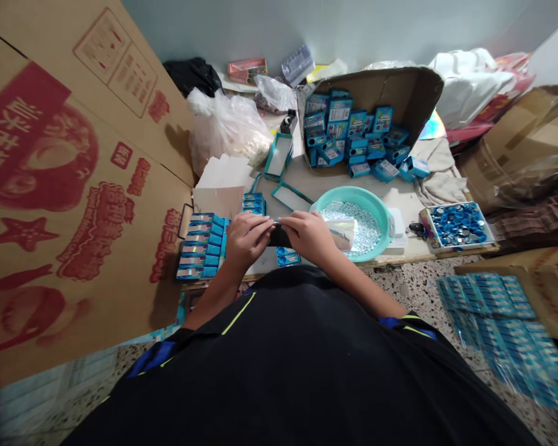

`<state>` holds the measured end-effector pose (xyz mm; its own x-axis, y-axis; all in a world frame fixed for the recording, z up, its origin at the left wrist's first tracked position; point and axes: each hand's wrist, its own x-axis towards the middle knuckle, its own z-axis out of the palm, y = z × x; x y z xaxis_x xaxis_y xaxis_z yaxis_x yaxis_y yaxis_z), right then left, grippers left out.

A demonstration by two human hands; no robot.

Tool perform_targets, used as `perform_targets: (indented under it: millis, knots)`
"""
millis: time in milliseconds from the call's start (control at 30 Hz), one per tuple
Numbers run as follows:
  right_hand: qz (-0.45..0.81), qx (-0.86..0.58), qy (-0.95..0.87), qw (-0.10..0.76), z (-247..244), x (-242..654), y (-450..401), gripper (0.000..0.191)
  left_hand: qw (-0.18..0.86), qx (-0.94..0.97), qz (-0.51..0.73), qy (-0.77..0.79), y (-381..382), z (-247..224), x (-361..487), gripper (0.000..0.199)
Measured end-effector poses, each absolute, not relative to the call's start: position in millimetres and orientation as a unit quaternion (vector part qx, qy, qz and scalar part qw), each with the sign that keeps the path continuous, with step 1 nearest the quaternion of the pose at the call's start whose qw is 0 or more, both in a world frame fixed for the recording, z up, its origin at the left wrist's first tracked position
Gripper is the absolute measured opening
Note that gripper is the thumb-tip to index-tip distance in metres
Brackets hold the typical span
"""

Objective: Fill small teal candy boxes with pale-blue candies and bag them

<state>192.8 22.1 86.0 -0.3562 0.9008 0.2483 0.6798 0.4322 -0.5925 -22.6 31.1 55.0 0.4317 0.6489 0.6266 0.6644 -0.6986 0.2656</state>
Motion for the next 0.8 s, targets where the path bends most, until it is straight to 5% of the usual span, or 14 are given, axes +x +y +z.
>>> perform_targets:
  millis: [467, 800]
  knots:
    - [0.164, -0.512, -0.792, 0.290, 89, 199, 17, 0.028, -0.089, -0.855, -0.311, -0.405, 40, 76, -11, 0.027]
    - [0.185, -0.535, -0.767, 0.302, 89, 194, 13, 0.027, -0.028, -0.865, -0.292, -0.406, 37, 78, -9, 0.029]
